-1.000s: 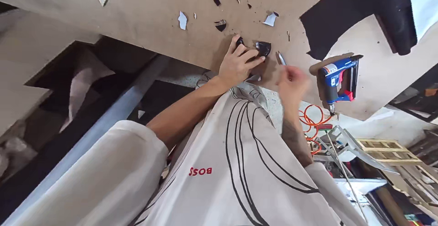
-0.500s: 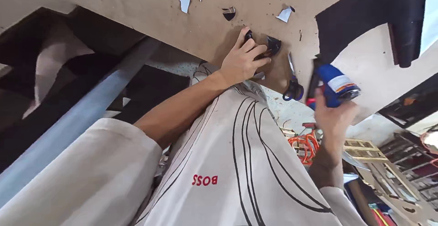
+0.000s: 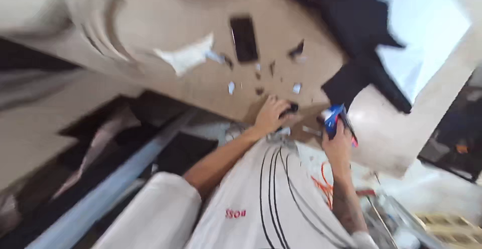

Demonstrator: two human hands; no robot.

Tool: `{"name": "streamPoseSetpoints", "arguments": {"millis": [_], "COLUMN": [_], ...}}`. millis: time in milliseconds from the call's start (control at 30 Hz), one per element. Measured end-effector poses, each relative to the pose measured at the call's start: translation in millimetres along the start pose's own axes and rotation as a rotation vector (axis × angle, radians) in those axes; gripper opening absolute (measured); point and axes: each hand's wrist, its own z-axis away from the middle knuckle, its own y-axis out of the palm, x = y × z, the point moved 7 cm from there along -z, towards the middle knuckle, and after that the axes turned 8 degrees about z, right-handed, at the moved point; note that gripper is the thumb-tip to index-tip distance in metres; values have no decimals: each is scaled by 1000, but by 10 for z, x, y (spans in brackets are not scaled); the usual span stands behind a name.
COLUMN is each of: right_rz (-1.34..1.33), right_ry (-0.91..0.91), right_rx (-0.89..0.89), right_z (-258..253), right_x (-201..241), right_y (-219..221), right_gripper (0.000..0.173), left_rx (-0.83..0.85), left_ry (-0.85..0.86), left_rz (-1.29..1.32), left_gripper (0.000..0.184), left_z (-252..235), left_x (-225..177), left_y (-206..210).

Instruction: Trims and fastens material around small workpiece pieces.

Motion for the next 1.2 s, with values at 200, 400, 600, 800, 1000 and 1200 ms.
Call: {"name": "streamPoseSetpoints", "arguments": {"millis": [200,400,600,800,1000,1200], "right_rz": [-173,-208,-243,-223,-301,-316], "right_ry": [-397,-773,-648,-523,-550,-580], "right_rx": [85,186,63,131,2,8], "right_z": [-186,-432,-409,-383,-335,-298], "right_x": [936,1382,1309,1364,1337,1337], "right_y": [-281,174,247,302,260,387], "right_gripper": [41,23,23,33,22,29], "left_rx": [-13,-11,-49,58,12,-91], "left_ry": [40,97,61,89,328,457], "left_rz": [-115,-234,-116,-89,7,24], "left_gripper": [23,20,24,41,25,23], "left_z": [-196,-155,-201,-169,-88,23], "left_x": [-95,-279,-311,-145,-270,-103], "left_y": [-34,22,70,149,34,98]}}
